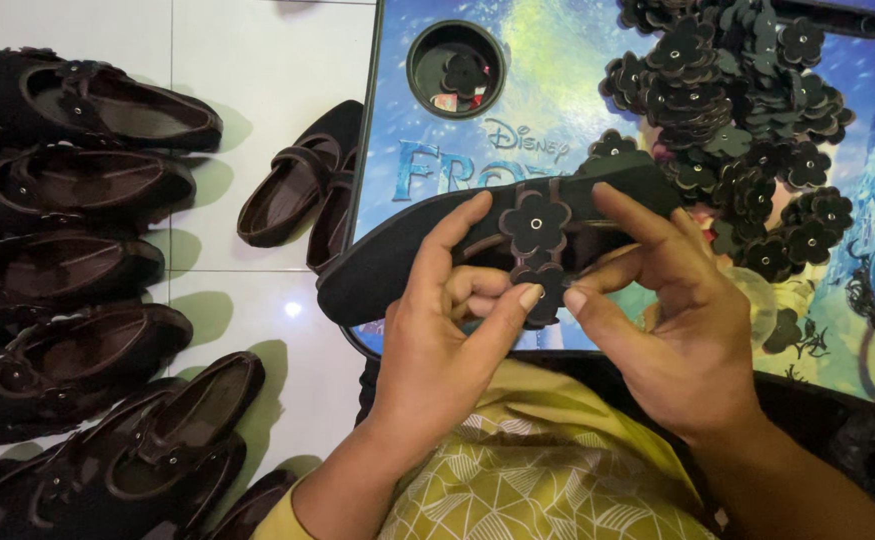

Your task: The person sits on the floor and attaches black flower-shaped decorations to the straps of black Mary Jane shoes. They pick a flower piece, press it onto the shoe strap, occasionally dip pieces in a small container of glue, trim with scissors, and set finished shoes aside with many completed pairs around them.

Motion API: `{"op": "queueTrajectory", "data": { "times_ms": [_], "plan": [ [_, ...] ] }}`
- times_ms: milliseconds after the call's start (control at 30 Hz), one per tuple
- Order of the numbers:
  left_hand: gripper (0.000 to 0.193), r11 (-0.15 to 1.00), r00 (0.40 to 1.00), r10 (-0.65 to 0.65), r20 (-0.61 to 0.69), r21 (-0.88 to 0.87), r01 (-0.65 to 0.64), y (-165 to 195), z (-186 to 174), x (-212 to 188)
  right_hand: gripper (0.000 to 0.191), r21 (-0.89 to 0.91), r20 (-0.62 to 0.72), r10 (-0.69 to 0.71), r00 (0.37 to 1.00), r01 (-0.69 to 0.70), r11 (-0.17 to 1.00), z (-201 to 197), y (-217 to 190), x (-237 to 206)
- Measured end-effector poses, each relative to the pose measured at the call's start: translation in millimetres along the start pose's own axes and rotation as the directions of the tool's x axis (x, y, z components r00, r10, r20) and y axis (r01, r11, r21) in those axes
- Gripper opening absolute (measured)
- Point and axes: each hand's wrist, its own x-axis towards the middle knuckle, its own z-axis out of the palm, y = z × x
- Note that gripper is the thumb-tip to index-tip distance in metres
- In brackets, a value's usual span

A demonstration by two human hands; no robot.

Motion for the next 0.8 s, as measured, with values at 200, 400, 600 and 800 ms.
{"op": "queueTrajectory", "data": {
  "times_ms": [200,400,600,800],
  "plan": [
    [0.072,0.998,1.0,0.015,0.009,-0.067,-0.014,-3.6,0.2,0.9,0.078,-0.111,0.041,-0.041,0.998,0.045,0.993,-2.3,-2.8,1.5],
    [0.069,0.999,0.999,0.033,0.005,-0.044,-0.032,-2.2,2.2,-0.2,0.087,-0.121,0.08,0.03,0.996,-0.021,0.992,2.5,-7.7,0.0],
    [0.066,1.0,1.0,-0.017,-0.019,-0.001,0.017,-1.5,4.2,-1.9,0.093,-0.106,0.027,0.016,1.0,-0.013,0.994,4.9,-8.9,-2.7],
    [0.064,0.996,1.0,-0.026,-0.012,-0.086,0.025,-3.5,4.2,-0.6,0.097,-0.085,0.02,-0.035,0.999,0.037,0.996,4.9,-6.9,-5.3]
  ]
}}
